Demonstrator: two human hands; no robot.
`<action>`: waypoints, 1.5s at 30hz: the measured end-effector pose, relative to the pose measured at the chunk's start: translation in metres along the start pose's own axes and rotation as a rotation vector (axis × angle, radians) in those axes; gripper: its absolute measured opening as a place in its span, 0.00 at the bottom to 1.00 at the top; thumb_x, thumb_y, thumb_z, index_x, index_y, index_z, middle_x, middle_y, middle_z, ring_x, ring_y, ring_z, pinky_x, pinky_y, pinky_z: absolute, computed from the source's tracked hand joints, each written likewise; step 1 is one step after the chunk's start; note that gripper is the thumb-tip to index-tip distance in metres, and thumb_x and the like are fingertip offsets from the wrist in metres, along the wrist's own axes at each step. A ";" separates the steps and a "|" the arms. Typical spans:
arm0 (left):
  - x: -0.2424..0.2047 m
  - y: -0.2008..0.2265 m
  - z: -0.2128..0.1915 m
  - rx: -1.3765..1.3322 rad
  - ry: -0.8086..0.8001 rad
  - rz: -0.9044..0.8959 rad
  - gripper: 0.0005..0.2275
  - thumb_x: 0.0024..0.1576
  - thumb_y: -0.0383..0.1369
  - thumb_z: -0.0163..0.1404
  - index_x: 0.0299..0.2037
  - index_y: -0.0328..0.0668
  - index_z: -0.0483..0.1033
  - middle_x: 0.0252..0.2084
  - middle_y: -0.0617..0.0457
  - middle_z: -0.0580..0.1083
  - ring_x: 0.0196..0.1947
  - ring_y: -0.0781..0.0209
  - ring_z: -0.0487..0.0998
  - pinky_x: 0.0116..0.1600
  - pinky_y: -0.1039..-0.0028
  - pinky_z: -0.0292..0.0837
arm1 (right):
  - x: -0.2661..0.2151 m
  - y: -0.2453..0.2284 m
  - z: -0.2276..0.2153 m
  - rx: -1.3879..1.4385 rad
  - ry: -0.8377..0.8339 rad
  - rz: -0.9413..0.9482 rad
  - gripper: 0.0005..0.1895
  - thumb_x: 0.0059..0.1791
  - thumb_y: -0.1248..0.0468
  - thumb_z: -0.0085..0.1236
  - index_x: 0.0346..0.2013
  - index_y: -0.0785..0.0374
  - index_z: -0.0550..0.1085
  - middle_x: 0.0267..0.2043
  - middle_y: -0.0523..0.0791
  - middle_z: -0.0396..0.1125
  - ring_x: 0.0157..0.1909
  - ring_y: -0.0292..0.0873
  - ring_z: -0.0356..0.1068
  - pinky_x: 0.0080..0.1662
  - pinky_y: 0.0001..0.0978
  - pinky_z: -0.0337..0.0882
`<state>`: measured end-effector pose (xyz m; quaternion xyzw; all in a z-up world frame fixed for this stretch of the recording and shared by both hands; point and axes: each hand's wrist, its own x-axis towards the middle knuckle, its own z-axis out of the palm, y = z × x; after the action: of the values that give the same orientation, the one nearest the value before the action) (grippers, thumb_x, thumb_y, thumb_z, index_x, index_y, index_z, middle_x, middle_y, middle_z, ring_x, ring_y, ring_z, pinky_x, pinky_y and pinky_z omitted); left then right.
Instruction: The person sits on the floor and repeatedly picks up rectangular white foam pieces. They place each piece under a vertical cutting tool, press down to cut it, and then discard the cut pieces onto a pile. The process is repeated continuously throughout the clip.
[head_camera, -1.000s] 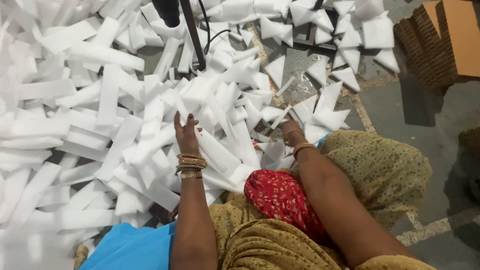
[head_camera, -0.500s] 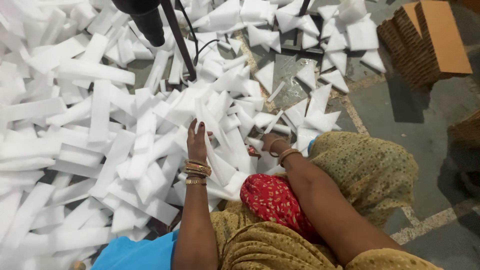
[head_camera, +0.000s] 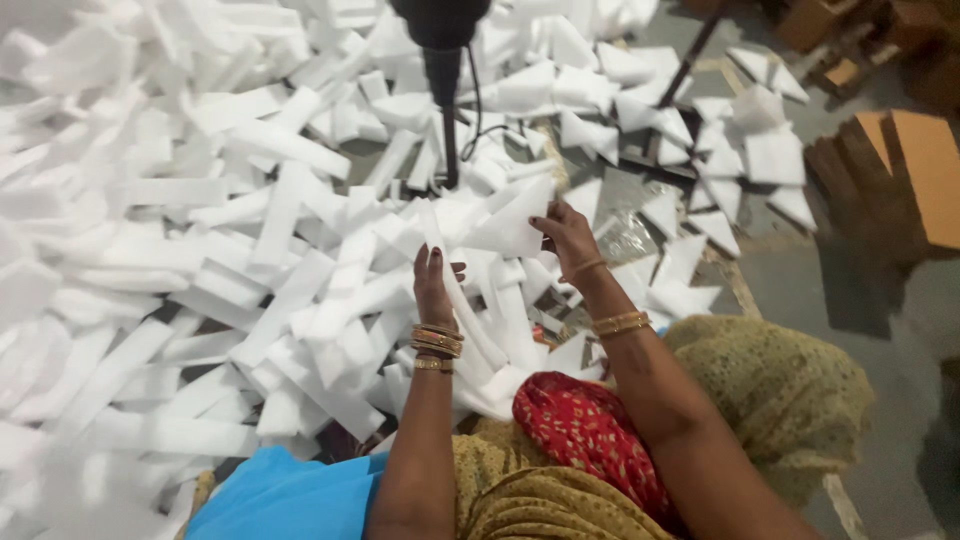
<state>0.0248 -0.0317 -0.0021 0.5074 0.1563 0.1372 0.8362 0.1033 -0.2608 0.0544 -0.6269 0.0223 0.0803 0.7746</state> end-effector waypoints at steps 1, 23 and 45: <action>-0.001 0.003 0.002 -0.059 0.016 0.009 0.29 0.61 0.47 0.50 0.69 0.40 0.62 0.43 0.50 0.77 0.37 0.59 0.80 0.41 0.68 0.76 | -0.003 -0.008 0.008 0.022 -0.008 -0.043 0.15 0.48 0.68 0.65 0.45 0.67 0.71 0.33 0.41 0.66 0.33 0.36 0.67 0.36 0.29 0.72; -0.022 0.035 0.017 -0.101 -0.030 0.054 0.24 0.64 0.34 0.48 0.70 0.39 0.61 0.50 0.49 0.74 0.47 0.64 0.75 0.49 0.72 0.72 | -0.061 -0.021 0.089 -0.518 -0.329 -0.274 0.21 0.49 0.63 0.66 0.53 0.63 0.68 0.53 0.48 0.67 0.56 0.43 0.69 0.54 0.34 0.74; -0.023 0.048 0.009 -0.046 -0.269 0.108 0.25 0.66 0.36 0.40 0.73 0.39 0.57 0.72 0.47 0.63 0.68 0.56 0.66 0.69 0.66 0.63 | -0.055 -0.062 0.071 -0.448 -0.331 -0.093 0.30 0.49 0.70 0.54 0.67 0.58 0.68 0.47 0.47 0.73 0.39 0.36 0.68 0.43 0.27 0.74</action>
<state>0.0046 -0.0263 0.0481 0.5095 0.0122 0.1161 0.8525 0.0542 -0.2093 0.1373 -0.7611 -0.1516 0.1488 0.6128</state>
